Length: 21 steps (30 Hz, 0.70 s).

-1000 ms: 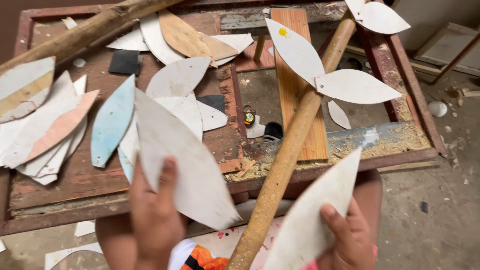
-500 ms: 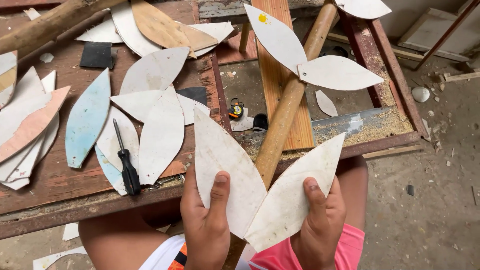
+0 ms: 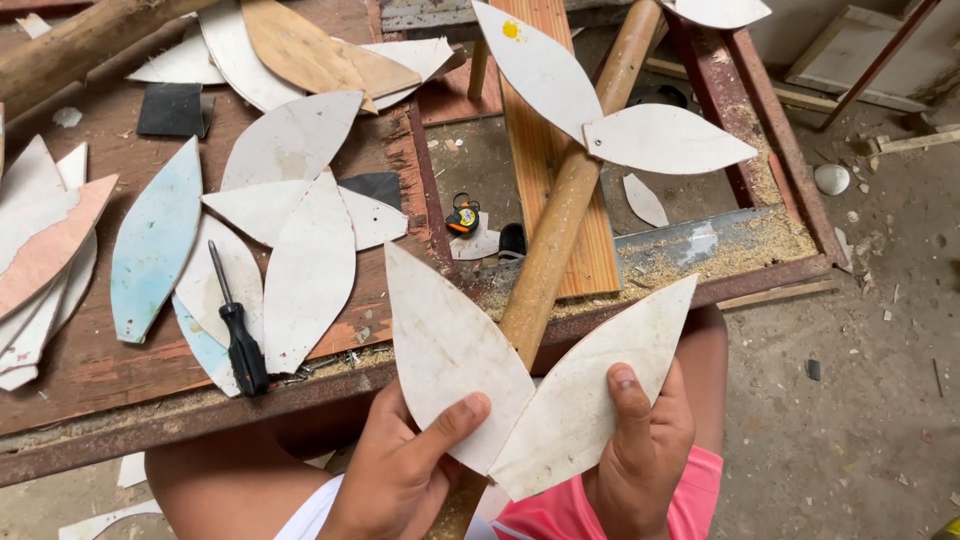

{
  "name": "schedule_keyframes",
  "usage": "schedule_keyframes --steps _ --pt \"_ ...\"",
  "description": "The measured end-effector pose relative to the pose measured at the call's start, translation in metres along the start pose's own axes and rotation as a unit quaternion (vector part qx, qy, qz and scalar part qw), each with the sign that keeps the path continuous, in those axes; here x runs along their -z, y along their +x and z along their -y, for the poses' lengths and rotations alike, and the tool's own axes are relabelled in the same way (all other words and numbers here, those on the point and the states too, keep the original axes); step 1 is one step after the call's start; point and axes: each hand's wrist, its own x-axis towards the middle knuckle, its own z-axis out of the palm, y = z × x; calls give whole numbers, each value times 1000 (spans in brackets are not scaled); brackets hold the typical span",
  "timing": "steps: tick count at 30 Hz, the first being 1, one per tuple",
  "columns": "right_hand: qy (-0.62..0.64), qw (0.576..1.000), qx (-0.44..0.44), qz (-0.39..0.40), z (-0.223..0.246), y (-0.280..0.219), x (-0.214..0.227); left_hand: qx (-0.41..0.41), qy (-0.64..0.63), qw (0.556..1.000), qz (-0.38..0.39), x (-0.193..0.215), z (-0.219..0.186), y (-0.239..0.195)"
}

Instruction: Fastening leaf-shaped wooden pieces to a wooden pole using a screwdriver to assemble a decorative object.

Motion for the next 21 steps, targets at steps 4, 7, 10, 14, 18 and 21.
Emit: schedule_keyframes --steps 4,7,10,14,18,21 --pt "-4 1000 3 -10 8 0 -7 21 -40 998 -47 -23 -20 -13" --pt "-13 1000 -14 -14 11 1 -9 32 -36 998 -44 -16 -13 -10" --pt "-10 1000 -19 -15 10 4 -6 15 14 998 55 5 4 0" --pt "-15 1000 3 -11 4 6 0 3 45 994 102 11 7 4" --pt "-25 999 13 -16 5 4 -2 -20 80 989 126 17 15 9" --pt "-22 999 13 -24 4 2 -4 -37 115 983 136 16 15 9"
